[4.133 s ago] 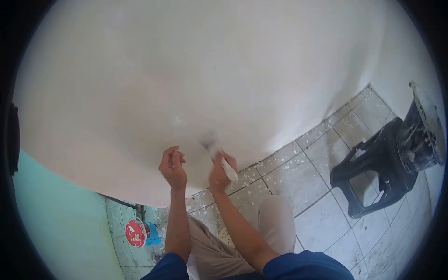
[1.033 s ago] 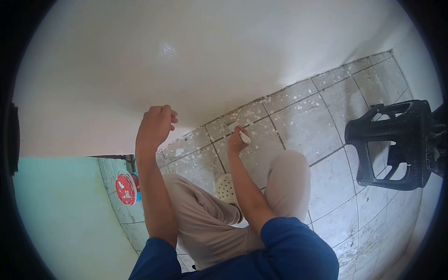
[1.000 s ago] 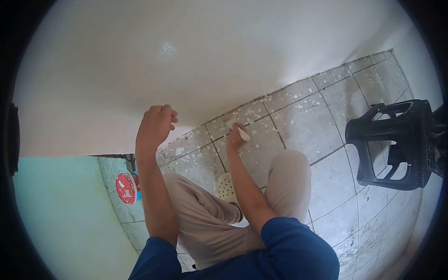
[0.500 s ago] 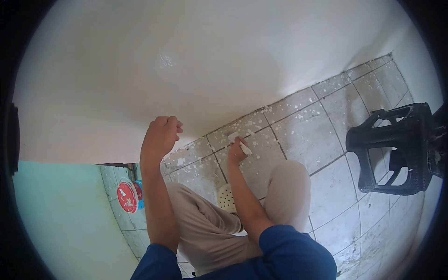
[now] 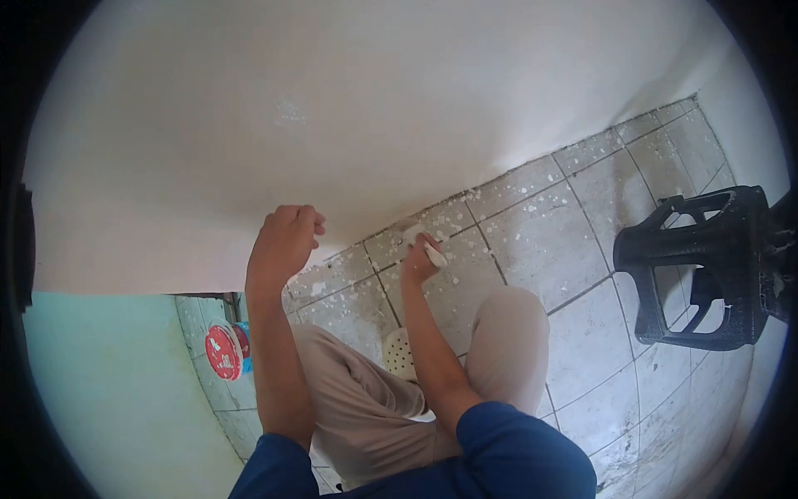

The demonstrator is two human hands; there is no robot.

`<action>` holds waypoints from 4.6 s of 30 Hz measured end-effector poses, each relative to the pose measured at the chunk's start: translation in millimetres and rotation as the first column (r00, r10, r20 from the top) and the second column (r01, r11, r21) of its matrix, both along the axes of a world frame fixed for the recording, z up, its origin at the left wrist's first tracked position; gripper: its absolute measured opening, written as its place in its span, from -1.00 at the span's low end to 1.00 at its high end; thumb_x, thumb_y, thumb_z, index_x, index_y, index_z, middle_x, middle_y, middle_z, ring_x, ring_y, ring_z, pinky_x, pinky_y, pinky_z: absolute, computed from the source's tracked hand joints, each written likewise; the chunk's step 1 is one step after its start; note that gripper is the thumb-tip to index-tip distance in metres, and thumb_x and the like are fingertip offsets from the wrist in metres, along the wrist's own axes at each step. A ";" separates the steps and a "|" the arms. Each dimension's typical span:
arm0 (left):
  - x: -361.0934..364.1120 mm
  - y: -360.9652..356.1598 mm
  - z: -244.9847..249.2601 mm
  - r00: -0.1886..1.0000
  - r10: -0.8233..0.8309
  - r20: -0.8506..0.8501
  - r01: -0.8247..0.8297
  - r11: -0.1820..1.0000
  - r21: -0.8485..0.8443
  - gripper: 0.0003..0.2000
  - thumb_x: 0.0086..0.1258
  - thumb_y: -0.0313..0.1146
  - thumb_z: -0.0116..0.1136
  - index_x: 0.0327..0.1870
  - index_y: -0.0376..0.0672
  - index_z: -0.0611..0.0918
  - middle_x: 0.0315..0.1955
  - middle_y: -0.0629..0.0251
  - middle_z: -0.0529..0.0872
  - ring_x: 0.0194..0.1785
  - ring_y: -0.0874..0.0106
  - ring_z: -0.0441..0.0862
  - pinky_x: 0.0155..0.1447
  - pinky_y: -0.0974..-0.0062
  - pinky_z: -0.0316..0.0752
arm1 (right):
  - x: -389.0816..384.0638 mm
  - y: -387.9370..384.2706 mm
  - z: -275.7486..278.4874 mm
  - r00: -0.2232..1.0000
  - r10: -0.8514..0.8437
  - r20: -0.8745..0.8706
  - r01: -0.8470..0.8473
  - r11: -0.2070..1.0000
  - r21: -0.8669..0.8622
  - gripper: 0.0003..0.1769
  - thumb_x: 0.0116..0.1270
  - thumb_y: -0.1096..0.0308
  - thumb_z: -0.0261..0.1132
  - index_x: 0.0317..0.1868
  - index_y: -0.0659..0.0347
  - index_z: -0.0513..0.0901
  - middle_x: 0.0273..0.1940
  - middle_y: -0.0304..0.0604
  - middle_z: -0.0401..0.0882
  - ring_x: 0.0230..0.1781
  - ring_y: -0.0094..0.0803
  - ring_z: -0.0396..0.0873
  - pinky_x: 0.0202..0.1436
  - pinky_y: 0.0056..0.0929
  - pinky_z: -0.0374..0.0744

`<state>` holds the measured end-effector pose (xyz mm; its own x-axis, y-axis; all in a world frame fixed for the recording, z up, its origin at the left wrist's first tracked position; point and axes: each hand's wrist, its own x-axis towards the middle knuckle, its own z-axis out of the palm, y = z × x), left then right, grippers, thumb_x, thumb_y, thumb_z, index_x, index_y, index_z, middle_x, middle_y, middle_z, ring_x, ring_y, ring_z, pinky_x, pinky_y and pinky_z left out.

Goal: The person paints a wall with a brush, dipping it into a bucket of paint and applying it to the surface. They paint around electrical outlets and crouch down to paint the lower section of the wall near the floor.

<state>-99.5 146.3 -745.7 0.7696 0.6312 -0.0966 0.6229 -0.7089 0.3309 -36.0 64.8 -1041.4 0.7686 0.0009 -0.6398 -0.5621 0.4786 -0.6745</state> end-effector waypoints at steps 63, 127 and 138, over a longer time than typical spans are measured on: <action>419.0 -557.9 243.7 0.663 -0.639 0.390 0.740 0.636 -0.217 -0.12 0.37 -0.01 0.01 0.41 -0.44 -0.19 0.40 -0.30 -0.26 0.47 -0.19 -0.35 0.45 -0.08 -0.22 | 458.4 -642.1 522.5 0.730 0.682 0.049 -0.367 0.450 -0.814 -0.91 0.11 0.38 0.35 -0.36 0.18 0.71 -0.40 -0.20 0.68 -0.43 -0.49 0.59 -0.30 -0.50 0.53; 154.8 -321.8 184.3 0.987 0.008 0.161 0.106 0.722 -0.683 -0.29 0.34 -0.24 0.12 0.44 -0.09 0.02 0.44 -0.11 -0.17 0.39 0.05 0.23 0.36 0.25 0.26 | 268.6 -464.0 570.0 0.973 -0.082 0.215 0.012 0.950 0.312 -0.63 0.41 0.38 0.13 0.17 0.29 0.37 0.03 -0.04 0.49 -0.17 -0.42 0.57 -0.26 -0.61 0.60; -64.7 -183.4 138.4 0.991 0.131 -0.010 -0.100 0.698 -0.709 -0.35 0.32 -0.28 0.18 0.39 -0.13 0.16 0.42 -0.08 0.03 0.25 0.18 0.45 0.20 0.28 0.44 | 134.7 -286.6 483.4 0.995 -0.043 0.095 0.015 0.960 0.280 -0.64 0.36 0.42 0.19 0.15 0.24 0.42 0.02 -0.11 0.52 -0.11 -0.43 0.59 -0.15 -0.56 0.66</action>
